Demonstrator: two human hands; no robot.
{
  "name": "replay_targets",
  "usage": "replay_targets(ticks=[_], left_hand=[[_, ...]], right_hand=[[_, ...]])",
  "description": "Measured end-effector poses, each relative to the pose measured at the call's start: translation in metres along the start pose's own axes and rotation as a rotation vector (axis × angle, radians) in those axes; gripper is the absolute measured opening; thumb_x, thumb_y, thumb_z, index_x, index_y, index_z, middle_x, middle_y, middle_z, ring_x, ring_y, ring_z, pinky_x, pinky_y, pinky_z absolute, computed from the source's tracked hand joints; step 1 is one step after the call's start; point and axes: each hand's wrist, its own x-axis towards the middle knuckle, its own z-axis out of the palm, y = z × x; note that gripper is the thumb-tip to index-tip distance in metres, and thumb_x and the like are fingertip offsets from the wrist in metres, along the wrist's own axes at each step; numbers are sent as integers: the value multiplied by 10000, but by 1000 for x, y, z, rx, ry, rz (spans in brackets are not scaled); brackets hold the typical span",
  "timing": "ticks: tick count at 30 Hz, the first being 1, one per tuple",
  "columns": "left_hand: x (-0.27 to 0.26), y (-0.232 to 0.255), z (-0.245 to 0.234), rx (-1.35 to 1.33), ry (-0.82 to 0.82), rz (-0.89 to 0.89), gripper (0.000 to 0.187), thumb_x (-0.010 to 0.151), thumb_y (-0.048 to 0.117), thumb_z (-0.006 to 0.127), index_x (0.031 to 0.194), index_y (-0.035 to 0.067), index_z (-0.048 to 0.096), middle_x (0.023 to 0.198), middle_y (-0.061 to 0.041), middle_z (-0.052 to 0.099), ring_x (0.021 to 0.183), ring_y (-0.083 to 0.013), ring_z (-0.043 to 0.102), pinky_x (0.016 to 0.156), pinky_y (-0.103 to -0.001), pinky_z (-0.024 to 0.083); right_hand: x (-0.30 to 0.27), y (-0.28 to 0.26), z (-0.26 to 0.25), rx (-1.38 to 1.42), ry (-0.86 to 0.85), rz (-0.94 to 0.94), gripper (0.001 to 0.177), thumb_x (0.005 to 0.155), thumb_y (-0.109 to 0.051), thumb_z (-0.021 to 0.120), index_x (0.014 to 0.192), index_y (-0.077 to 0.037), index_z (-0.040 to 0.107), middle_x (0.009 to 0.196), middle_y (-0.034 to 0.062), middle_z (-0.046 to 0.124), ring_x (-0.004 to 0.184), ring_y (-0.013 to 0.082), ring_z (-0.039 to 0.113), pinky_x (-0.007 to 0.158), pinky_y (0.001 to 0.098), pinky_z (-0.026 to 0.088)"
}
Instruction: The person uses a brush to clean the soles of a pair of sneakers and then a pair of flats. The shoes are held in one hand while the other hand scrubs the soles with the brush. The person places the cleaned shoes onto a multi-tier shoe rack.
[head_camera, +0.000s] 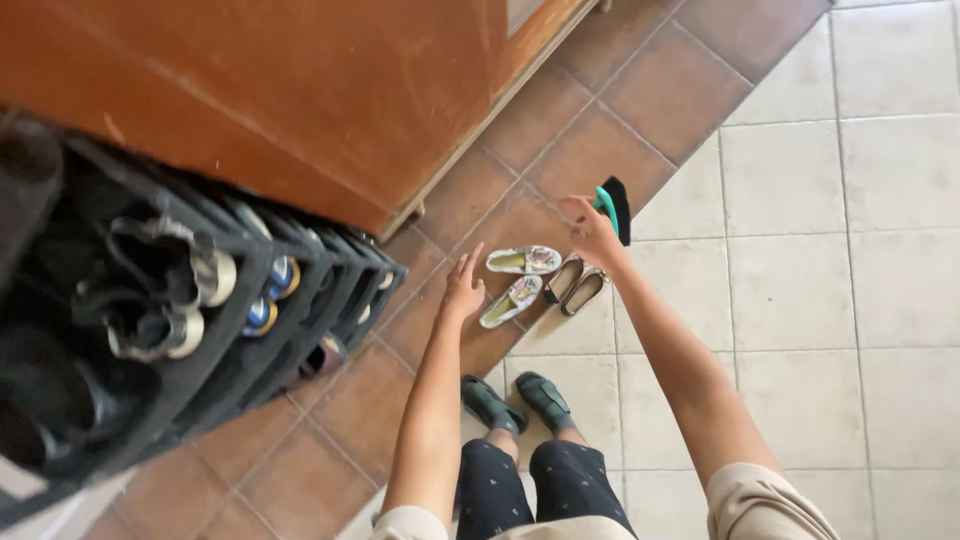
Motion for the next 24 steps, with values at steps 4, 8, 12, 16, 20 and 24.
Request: replay_targets(ticks=[4, 8, 12, 16, 20, 24], left_hand=[[43, -35, 6, 95, -42, 85, 848, 899, 61, 558, 1629, 363, 248, 1517, -281, 406, 1442, -472, 379, 1186, -530, 329], [83, -43, -18, 97, -293, -32, 809, 930, 91, 504, 1611, 437, 237, 1613, -267, 289, 1492, -471, 290, 1233, -537, 261], [97, -63, -37, 201, -430, -76, 816, 934, 122, 506, 1594, 497, 207, 1627, -218, 276, 1473, -488, 317, 1226, -544, 280], [106, -81, -33, 185, -475, 86, 830, 919, 105, 526, 1572, 531, 243, 1625, -227, 278, 1458, -545, 300, 1196, -583, 306], [127, -94, -10, 334, -591, 180, 844, 903, 116, 559, 1561, 538, 242, 1615, -214, 300, 1416, -548, 374, 1164, -577, 363], [151, -129, 39, 445, -660, 234, 859, 889, 75, 550, 1571, 503, 253, 1596, -213, 326, 1380, -568, 408, 1144, -575, 398]], right_hand=[[-10, 10, -14, -19, 202, 83, 610, 795, -51, 605, 1351, -303, 592, 1123, 161, 671, 973, 359, 690, 906, 506, 531], [-17, 25, -19, -59, 348, 128, 580, 784, 13, 576, 1300, -247, 624, 1042, 230, 690, 961, 442, 666, 899, 549, 507], [-45, 53, 8, -109, 438, 243, 706, 789, 55, 525, 1335, -379, 633, 1241, 84, 662, 988, 299, 685, 943, 443, 541], [-50, 72, 34, -140, 500, 385, 693, 828, 51, 464, 1360, -370, 602, 1297, 115, 618, 1047, 322, 662, 996, 451, 508], [-52, 82, 57, -32, 421, 595, 830, 772, 129, 500, 1455, -344, 496, 1355, 203, 564, 1121, 404, 653, 1043, 485, 500], [-67, 118, 103, -42, 390, 656, 945, 724, 197, 485, 1529, -293, 410, 1610, 197, 354, 1423, 367, 432, 1215, 457, 359]])
